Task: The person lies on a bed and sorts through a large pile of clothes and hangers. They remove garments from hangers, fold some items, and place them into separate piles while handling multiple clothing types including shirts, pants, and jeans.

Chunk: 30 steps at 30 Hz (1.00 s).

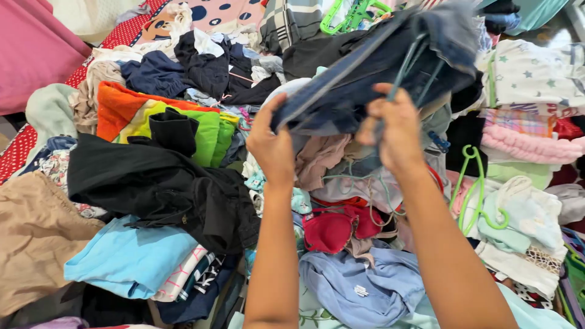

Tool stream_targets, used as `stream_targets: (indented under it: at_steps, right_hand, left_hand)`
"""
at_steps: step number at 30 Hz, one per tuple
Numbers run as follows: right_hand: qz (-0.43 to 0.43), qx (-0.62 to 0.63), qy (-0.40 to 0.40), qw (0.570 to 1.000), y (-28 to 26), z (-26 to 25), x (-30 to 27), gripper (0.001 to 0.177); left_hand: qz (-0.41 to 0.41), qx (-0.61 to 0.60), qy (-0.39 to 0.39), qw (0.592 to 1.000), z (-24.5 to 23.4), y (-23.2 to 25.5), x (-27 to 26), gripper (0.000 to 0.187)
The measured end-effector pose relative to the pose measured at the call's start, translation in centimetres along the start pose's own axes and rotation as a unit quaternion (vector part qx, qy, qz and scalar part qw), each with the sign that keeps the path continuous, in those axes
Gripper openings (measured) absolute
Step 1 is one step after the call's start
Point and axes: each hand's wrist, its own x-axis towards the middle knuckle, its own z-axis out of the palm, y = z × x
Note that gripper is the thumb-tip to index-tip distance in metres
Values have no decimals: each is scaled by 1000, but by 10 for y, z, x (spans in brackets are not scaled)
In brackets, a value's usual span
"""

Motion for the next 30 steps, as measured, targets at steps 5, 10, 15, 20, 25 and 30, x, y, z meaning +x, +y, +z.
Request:
stream_targets:
  at_steps: [5,10,15,20,25,30]
  right_hand:
    - [109,-118,-41,986,-96,-13,-56,54]
    - [127,-226,-32,965,-86,31,-102,77]
    - [193,-260,-53,945,-77,47,-150,82]
    - [229,-353,-40,906,-106,39,-183,63]
    - [249,-353,-195,881,-152,20,-187,41]
    - [6,-295,-255,921,-160,15,-188,35]
  left_hand:
    - [-18,216,-33,976,-9,-28,11,65]
    - [78,319,-58,943,20,35,-34,96]
    - [66,73,-127,987,49,82,-46,81]
    - [-28,-128,-158,979,57,82,-58,53]
    - [8,-93,-139,986,54,77,-58,28]
    - [-66,-131,-127,981,56,78,-54,30]
